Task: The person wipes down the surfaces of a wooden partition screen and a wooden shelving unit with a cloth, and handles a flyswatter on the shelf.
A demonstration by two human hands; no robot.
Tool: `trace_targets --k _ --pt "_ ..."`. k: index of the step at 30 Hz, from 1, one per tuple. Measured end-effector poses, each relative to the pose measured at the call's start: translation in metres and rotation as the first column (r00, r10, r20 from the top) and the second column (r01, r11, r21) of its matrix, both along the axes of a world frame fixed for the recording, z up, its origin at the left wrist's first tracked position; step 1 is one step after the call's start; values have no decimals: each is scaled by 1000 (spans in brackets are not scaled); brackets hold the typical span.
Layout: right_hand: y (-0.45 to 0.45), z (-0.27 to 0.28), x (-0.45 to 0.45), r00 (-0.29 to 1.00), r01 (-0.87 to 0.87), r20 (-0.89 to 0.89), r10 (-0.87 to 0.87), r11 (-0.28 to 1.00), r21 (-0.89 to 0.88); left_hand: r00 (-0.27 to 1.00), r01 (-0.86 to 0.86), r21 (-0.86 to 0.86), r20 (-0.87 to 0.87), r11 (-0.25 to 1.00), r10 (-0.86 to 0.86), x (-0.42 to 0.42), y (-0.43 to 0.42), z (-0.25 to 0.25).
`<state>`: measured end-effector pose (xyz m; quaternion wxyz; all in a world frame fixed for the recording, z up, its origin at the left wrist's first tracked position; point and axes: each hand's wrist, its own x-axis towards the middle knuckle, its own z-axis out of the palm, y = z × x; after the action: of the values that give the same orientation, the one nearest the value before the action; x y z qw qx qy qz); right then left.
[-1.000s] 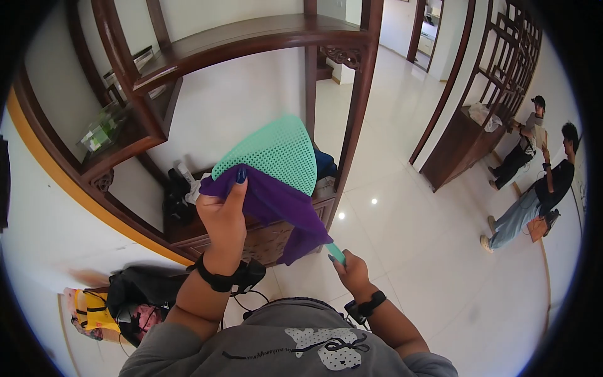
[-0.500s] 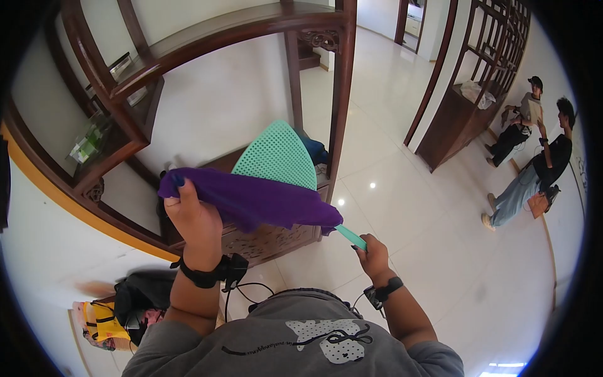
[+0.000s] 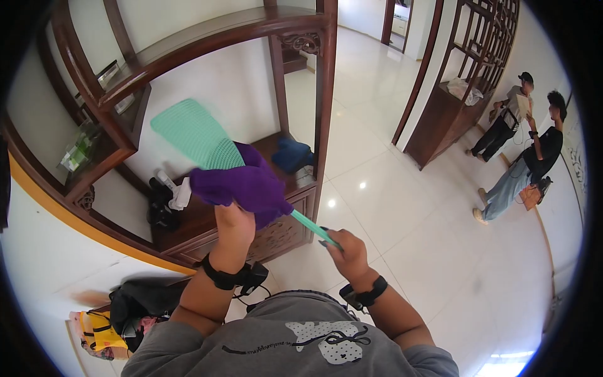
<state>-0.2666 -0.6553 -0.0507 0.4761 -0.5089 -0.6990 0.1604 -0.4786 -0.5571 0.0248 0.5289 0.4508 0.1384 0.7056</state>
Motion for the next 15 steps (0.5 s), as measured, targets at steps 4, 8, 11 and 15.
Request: trace_targets --k 4,8,11,15 --pt "-6 -4 -6 965 -217 -200 171 947 -238 976 215 -139 2 967 -216 -1 -1 13" --pt "-10 -12 -1 880 -397 -436 188 794 -460 996 65 -229 69 971 -50 -8 -3 26" --pt "-13 -17 6 851 -448 -500 159 715 -536 985 -109 -242 106 964 138 -11 0 34" --pt "-17 -27 14 851 -459 -503 148 674 -578 957 -261 -182 80 948 279 -12 -1 36"
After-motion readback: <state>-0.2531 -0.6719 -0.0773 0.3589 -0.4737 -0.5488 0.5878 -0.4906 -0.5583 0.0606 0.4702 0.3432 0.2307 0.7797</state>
